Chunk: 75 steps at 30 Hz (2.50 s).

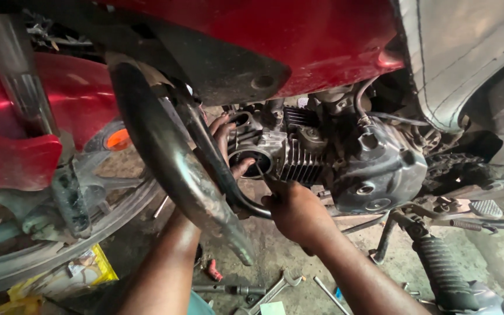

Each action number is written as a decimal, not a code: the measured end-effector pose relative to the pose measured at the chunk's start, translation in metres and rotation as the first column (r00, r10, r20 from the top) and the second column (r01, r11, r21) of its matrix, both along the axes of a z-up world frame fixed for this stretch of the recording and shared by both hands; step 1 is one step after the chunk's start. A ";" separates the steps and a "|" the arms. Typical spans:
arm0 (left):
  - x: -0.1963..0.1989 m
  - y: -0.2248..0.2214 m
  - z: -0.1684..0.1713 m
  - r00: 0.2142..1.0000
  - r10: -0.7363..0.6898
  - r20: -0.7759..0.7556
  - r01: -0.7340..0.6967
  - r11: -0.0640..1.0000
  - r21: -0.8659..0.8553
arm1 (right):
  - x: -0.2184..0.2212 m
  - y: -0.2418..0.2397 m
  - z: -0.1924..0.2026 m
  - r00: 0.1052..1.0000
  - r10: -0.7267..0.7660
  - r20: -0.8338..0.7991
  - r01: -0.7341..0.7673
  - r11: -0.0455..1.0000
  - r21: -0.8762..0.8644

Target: The person manipulates components within a motorcycle engine housing. They remove a metal gear, handle small engine parts, and use a screwdriver to work inside the open engine block.

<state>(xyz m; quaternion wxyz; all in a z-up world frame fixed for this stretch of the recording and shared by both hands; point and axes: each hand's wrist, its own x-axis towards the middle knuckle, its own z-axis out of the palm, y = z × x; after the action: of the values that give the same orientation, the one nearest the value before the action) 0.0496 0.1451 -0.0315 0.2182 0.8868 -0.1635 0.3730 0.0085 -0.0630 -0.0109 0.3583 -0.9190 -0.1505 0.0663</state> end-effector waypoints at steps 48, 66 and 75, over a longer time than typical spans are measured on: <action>0.031 -0.001 -0.020 0.994 -0.078 0.073 0.071 0.994 0.087 | -0.010 0.006 -0.051 0.962 0.018 0.274 -0.009 0.999 -0.033; 0.003 0.000 -0.008 0.986 0.002 0.168 -0.014 0.997 0.071 | -0.004 -0.008 -0.029 0.988 -0.045 0.145 0.016 0.981 0.193; 0.014 0.013 -0.015 0.981 -0.120 0.154 0.131 0.990 -0.061 | -0.017 0.027 -0.018 0.981 -0.187 0.043 0.149 0.884 0.443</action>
<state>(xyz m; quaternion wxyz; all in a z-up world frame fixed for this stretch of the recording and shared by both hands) 0.0636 0.1579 -0.0464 0.2597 0.8359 -0.2217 0.4298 -0.0088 -0.0361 -0.0293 0.5533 -0.8265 -0.0964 -0.0394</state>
